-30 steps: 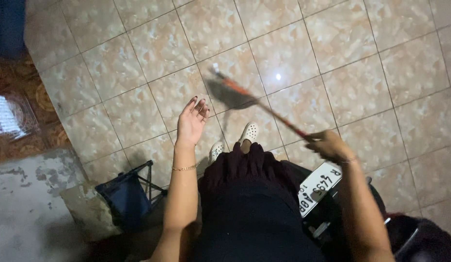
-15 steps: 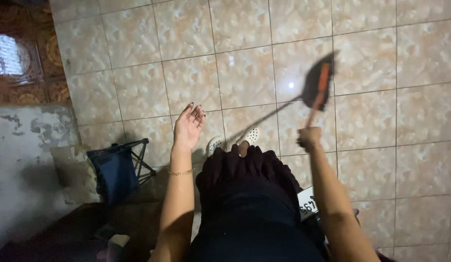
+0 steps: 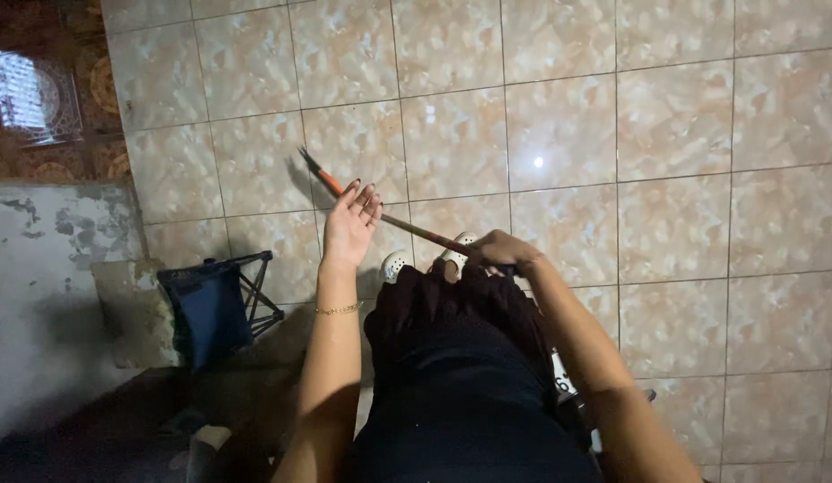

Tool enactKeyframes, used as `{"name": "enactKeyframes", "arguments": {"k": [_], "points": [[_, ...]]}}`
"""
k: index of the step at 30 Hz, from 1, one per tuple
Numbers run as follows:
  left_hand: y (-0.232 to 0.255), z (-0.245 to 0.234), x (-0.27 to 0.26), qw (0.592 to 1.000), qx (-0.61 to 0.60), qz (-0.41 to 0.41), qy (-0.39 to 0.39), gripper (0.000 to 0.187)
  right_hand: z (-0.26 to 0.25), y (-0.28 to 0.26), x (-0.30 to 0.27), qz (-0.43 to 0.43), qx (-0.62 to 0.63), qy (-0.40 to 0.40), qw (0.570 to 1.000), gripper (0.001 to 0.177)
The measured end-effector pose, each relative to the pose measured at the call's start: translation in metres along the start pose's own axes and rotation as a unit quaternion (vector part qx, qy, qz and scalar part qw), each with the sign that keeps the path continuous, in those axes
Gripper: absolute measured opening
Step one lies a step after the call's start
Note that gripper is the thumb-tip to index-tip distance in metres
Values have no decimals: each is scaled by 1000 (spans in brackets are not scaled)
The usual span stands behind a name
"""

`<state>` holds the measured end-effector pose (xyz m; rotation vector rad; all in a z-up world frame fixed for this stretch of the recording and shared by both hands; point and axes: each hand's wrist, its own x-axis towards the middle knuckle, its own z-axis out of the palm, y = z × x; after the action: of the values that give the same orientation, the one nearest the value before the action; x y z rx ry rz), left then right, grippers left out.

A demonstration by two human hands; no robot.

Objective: Sweep the tiled floor using a broom.

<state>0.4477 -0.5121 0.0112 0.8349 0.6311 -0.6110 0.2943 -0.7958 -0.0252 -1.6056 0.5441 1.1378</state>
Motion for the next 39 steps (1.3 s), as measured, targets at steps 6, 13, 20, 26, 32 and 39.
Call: {"name": "enactKeyframes", "arguments": {"k": [6,13,20,26,32,39], "points": [[-6,-4,13,999,-22,-19,-44,21,-25,19,-104,52,-11,90,994,48],[4,11,5,999,-6,-17,-36,21,-61,151,-130,137,41,236,961,41],[4,11,-1,999,2,-17,-35,23,-47,166,-88,151,215,378,888,17],[3,12,-3,999,-3,-24,-47,24,-9,151,10,147,197,321,915,24],[5,10,-2,999,-11,-27,-46,21,68,120,110,36,-217,155,963,33],[-1,-19,17,999,-25,-5,-23,19,52,4,3,34,-24,-3,999,34]]}}
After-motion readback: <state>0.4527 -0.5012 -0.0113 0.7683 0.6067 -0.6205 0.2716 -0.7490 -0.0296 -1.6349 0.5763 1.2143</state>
